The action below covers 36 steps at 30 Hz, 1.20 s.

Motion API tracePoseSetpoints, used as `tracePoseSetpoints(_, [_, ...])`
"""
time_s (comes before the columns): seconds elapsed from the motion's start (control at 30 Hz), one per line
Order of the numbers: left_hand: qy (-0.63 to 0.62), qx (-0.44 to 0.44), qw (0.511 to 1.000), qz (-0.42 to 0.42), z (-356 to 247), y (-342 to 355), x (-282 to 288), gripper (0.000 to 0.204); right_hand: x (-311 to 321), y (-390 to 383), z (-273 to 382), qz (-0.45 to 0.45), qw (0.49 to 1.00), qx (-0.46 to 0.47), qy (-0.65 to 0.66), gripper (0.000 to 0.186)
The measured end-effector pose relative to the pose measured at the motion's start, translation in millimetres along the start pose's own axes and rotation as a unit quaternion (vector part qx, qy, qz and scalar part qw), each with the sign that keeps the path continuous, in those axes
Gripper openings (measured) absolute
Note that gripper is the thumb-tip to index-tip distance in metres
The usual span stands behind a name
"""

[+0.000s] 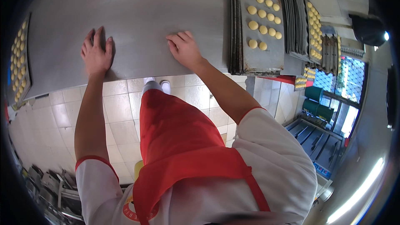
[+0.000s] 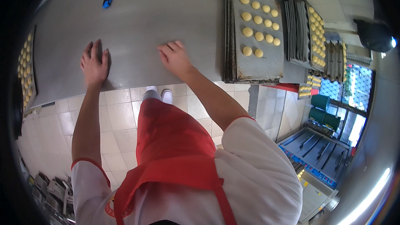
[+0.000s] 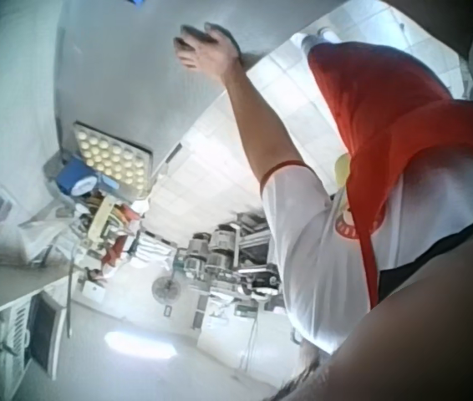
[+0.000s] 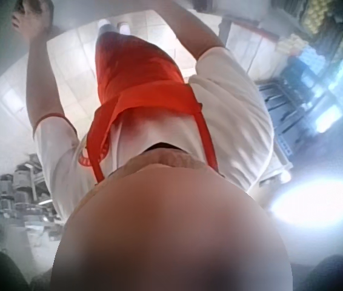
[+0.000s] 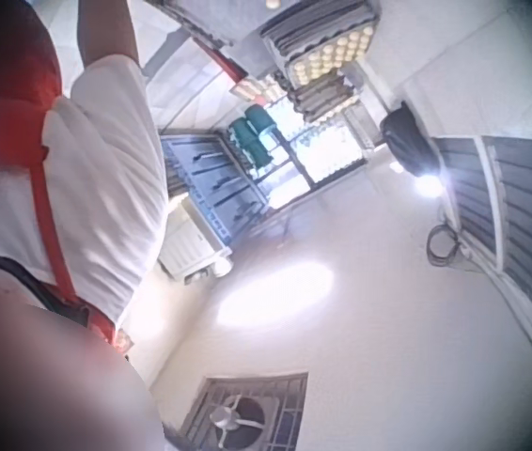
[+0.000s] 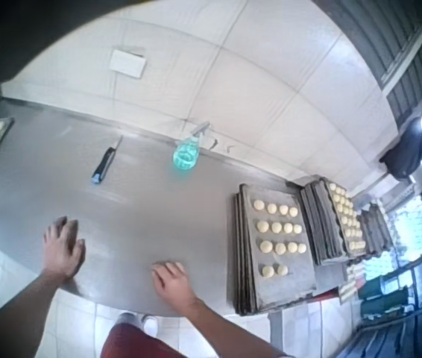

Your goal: The person rolls small pieces of dough by hand, places them onto a metal tray, uses a tool to mark the top of each dough ball, and then sprays the trays with a liquid from a bottle.

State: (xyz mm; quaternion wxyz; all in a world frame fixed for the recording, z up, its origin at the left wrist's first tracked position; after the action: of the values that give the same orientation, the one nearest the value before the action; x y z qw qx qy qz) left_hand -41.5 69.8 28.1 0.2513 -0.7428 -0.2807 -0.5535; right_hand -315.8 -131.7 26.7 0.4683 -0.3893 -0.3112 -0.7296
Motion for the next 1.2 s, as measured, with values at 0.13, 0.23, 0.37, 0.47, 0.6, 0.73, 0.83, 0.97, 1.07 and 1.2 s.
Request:
tracePoseSetpoints(0.13, [0.002,0.014,1.000,0.001,6,-2,2,0.057,37,-16,30,0.016,0.994,-0.108,0.015,0.033])
tracePoseSetpoints(0.23, [0.002,0.007,1.000,-0.005,3,3,5,0.056,36,-17,19,0.056,0.989,-0.137,0.032,0.036])
tracePoseSetpoints(0.37, [-0.061,-0.048,0.997,-0.016,-6,6,7,0.055,34,-24,-13,0.082,0.964,-0.157,0.198,0.039])
tracePoseSetpoints(0.47, [-0.019,-0.063,0.995,-0.071,7,13,8,0.053,104,-60,-27,-0.034,0.972,-0.171,0.157,0.037])
tracePoseSetpoints(0.6, [0.013,0.006,0.997,-0.073,1,119,7,0.068,220,-185,-135,-0.159,0.924,-0.340,0.071,0.041])
tracePoseSetpoints(0.73, [0.032,-0.022,0.994,-0.100,-48,229,-10,0.074,314,-256,-207,-0.208,0.881,-0.424,0.032,0.044])
tracePoseSetpoints(0.83, [0.011,0.002,1.000,0.007,-29,275,-29,0.071,309,-246,-249,-0.171,0.915,-0.358,0.075,0.046])
tracePoseSetpoints(0.97, [-0.020,0.067,0.997,0.025,-29,250,-23,0.070,280,-243,-264,-0.064,0.934,-0.350,0.033,0.047])
tracePoseSetpoints(1.07, [-0.285,0.141,0.948,0.001,-48,178,-23,0.067,285,-249,-272,-0.076,0.945,-0.307,0.087,0.048])
tracePoseSetpoints(1.2, [-0.659,0.095,0.746,-0.026,-209,45,-42,0.041,281,-265,-287,-0.069,0.971,-0.227,0.041,0.052])
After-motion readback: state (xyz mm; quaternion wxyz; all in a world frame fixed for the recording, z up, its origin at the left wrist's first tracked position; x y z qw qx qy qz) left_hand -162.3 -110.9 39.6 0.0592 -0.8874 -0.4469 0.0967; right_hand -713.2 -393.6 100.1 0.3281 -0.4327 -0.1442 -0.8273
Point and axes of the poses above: each hand's wrist, its own y-axis towards the middle knuckle, its own x-axis out of the back of the hand, z = x × y, the point moved 7 cm from there along y, towards the middle knuckle, and after that the axes turned 14 degrees about z, right-handed, at the moved point
